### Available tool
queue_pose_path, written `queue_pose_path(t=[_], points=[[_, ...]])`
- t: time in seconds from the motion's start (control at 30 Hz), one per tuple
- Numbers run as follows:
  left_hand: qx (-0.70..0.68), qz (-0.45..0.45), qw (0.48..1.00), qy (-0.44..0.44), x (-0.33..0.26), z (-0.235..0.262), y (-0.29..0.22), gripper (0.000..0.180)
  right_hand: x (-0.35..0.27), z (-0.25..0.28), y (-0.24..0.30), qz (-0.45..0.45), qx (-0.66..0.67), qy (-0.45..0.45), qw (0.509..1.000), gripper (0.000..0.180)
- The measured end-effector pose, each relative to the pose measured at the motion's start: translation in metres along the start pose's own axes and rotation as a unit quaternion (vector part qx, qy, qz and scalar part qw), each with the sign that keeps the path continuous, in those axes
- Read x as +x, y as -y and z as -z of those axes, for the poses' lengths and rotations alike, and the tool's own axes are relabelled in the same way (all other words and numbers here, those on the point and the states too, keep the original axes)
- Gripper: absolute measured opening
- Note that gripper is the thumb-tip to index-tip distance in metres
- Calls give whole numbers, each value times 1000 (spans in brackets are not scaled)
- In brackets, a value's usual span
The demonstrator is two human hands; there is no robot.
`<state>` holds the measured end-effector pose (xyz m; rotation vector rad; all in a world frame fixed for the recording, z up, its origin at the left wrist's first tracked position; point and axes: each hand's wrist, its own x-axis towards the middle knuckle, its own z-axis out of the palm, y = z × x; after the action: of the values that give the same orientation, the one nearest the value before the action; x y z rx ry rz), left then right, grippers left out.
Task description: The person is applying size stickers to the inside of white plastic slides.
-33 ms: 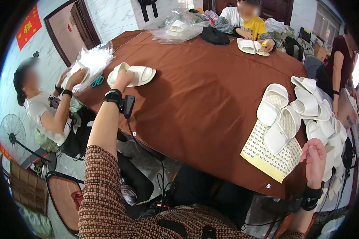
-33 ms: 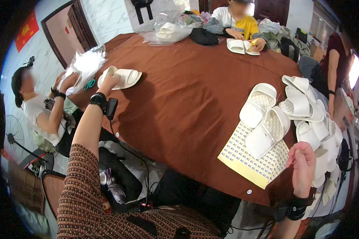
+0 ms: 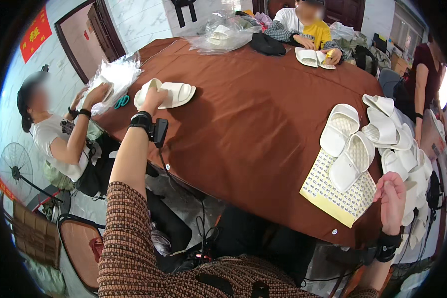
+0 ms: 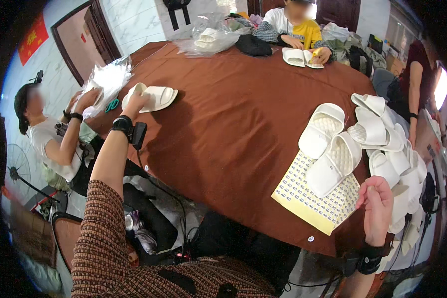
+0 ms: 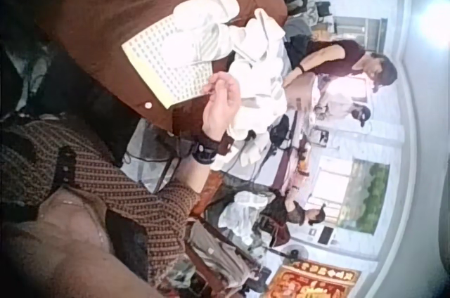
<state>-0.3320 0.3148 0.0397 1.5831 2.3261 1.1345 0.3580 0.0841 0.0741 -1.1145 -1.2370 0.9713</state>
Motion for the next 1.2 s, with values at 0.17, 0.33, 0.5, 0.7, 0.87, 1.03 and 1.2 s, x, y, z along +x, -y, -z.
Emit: queue_pose_path(t=[0.17,0.33,0.5,0.7,0.87,1.03,1.2], points=[[-20,62,994,85,-23,1,-30,40,-4,-12,5,-7,6,9,1000,11],[-281,48,948,141,-99,-13,-99,13,-10,-34,3,-2,8,58,998,13],[-342,-26,916,209,-192,-12,-141,19,-33,-95,8,-105,2,202,974,28],[-285,-157,920,219,-304,-31,-195,18,-66,-134,-21,-99,111,250,957,49],[-312,-167,907,227,-363,-32,-212,19,-86,-129,-39,-145,170,155,962,35],[-281,-284,907,135,-372,-17,-212,24,-96,-116,-34,-145,183,127,964,32],[-213,-303,927,53,-342,-9,-192,46,-97,-106,-30,-153,190,108,964,32]])
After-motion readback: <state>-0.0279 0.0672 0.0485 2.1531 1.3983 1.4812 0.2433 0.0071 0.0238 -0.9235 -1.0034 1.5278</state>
